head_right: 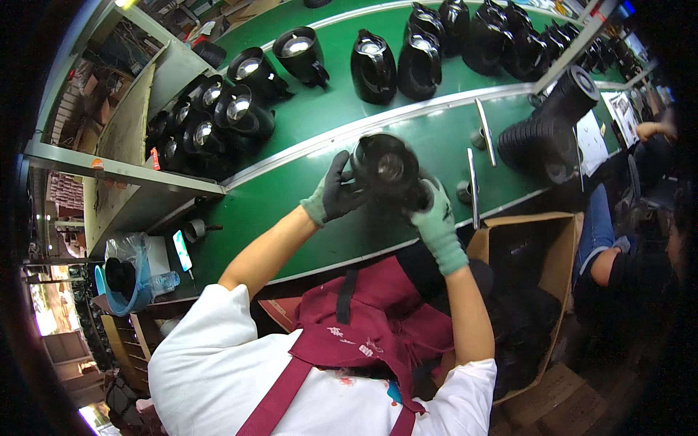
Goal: The person repeatedly picks up black kettles from a green conveyor belt, inserts a metal filter into the opening, and places a black lid on top. The person then places the assembled kettles into a cardboard box. The process is repeated for multiple kettles.
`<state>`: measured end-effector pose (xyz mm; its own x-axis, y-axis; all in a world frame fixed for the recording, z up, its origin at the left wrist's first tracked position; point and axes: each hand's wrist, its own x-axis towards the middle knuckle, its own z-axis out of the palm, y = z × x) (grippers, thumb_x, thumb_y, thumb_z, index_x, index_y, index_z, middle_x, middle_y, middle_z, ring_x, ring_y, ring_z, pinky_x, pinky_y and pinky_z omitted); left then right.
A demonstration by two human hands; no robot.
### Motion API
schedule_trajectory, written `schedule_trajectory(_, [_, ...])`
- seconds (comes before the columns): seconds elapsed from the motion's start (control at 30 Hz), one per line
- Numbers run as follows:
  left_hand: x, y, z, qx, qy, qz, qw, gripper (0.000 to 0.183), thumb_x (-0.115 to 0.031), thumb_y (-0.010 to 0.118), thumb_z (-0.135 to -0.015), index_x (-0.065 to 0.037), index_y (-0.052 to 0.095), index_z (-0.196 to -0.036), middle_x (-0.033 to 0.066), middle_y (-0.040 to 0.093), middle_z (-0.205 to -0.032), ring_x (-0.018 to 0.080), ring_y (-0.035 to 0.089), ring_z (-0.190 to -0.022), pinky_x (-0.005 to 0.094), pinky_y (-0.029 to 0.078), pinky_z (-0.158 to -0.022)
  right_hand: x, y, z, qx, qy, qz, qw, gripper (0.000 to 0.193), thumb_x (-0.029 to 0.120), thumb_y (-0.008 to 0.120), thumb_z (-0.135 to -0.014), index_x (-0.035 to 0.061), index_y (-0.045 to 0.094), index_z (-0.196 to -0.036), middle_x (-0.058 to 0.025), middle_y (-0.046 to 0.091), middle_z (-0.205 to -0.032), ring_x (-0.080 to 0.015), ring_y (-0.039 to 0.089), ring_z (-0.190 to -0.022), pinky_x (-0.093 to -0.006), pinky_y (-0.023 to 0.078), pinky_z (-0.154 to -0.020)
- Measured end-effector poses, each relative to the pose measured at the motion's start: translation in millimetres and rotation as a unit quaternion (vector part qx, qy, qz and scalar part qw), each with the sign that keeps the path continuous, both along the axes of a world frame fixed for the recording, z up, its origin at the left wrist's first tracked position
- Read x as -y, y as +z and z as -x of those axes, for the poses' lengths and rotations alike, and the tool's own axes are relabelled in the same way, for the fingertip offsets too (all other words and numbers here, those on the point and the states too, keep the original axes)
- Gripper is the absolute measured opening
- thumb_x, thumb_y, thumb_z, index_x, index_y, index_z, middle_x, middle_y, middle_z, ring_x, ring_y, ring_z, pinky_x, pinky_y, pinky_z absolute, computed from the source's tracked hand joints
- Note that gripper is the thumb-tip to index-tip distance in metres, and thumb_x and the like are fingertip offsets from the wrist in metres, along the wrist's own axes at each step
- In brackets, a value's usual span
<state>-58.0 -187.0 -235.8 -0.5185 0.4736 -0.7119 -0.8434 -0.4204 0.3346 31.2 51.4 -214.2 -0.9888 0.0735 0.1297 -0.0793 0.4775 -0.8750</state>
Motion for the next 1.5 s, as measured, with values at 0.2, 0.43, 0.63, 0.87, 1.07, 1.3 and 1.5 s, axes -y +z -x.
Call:
schedule_trajectory(0.2, [-14, -24, 77, -0.265, 0.03, -0.058, 0.962, 0.052, -0.044, 0.058, -0.103, -0.022, 0.043, -0.147, 0.0107, 0.046, -0.146, 0.0293, 0.054, -0.13, 0.0481, 0.05, -0.106, 50, -59, 138, 0.111, -0.121, 0.213, 0.963, 0.049, 0.008, 0.08, -0.084, -0.0039, 0.062, -0.127, -0.0061, 0.069, -0.104, -0.0113, 0.063, -0.077, -0.0267, 0.053, -0.065])
schedule_trajectory(0.43, [7, -26, 209, -0.547, 0.151, 0.57, 0.594, 0.073, -0.038, 0.077, -0.084, -0.009, 0.047, -0.144, 0.0186, 0.045, -0.147, 0.0374, 0.059, -0.12, 0.0453, 0.05, -0.1, 52, -80, 272, 0.062, -0.177, 0.245, 0.951, 0.053, 0.014, 0.085, -0.081, -0.0039, 0.064, -0.126, -0.0084, 0.072, -0.097, -0.0151, 0.064, -0.077, -0.0302, 0.052, -0.069])
schedule_trajectory(0.63, [81, 7, 309, -0.554, -0.016, 0.67, 0.493, 0.071, -0.031, 0.079, -0.077, -0.009, 0.055, -0.14, 0.0244, 0.043, -0.147, 0.0412, 0.05, -0.131, 0.0445, 0.045, -0.111, 69, -105, 332, 0.099, -0.201, 0.114, 0.968, 0.079, 0.037, 0.091, -0.073, -0.0025, 0.058, -0.133, -0.0222, 0.059, -0.125, -0.0336, 0.065, -0.108, -0.0421, 0.054, -0.09])
schedule_trajectory(0.87, [106, 65, 183, -0.69, -0.012, 0.56, 0.459, 0.022, -0.015, 0.073, -0.077, -0.003, 0.07, -0.096, 0.0149, 0.063, -0.103, 0.0337, 0.064, -0.098, 0.0425, 0.052, -0.089, 44, -13, 164, -0.115, -0.067, -0.034, 0.99, 0.097, 0.033, 0.088, -0.075, 0.0051, 0.036, -0.152, -0.0228, 0.031, -0.156, -0.0408, 0.036, -0.143, -0.046, 0.033, -0.118])
schedule_trajectory(1.07, [125, 147, 41, -0.72, -0.341, 0.234, 0.557, 0.023, -0.005, 0.07, -0.062, -0.004, 0.066, -0.084, 0.0141, 0.063, -0.118, 0.0316, 0.063, -0.11, 0.0401, 0.051, -0.091, 60, 57, 34, -0.276, 0.214, -0.342, 0.872, 0.05, 0.03, 0.077, -0.077, 0.0143, 0.065, -0.123, -0.0219, 0.052, -0.143, -0.0412, 0.052, -0.131, -0.0533, 0.043, -0.109])
schedule_trajectory(1.3, [111, 173, -61, -0.642, -0.244, 0.173, 0.706, 0.074, -0.007, 0.069, -0.07, -0.006, 0.055, -0.143, 0.0196, 0.047, -0.148, 0.0362, 0.054, -0.13, 0.0442, 0.043, -0.11, 37, 91, -101, -0.06, 0.192, -0.052, 0.978, 0.053, 0.022, 0.083, -0.079, 0.0037, 0.062, -0.124, -0.0222, 0.052, -0.145, -0.0326, 0.059, -0.128, -0.0418, 0.051, -0.103])
schedule_trajectory(1.5, [102, 150, -125, -0.765, -0.361, 0.333, 0.417, 0.088, -0.029, 0.084, -0.071, -0.006, 0.048, -0.148, 0.0161, 0.054, -0.145, 0.0348, 0.054, -0.126, 0.0507, 0.036, -0.111, 1, 47, -160, 0.2, 0.022, 0.267, 0.943, 0.066, 0.015, 0.086, -0.084, -0.0045, 0.054, -0.138, -0.0099, 0.067, -0.125, -0.0139, 0.06, -0.115, -0.0317, 0.051, -0.1])
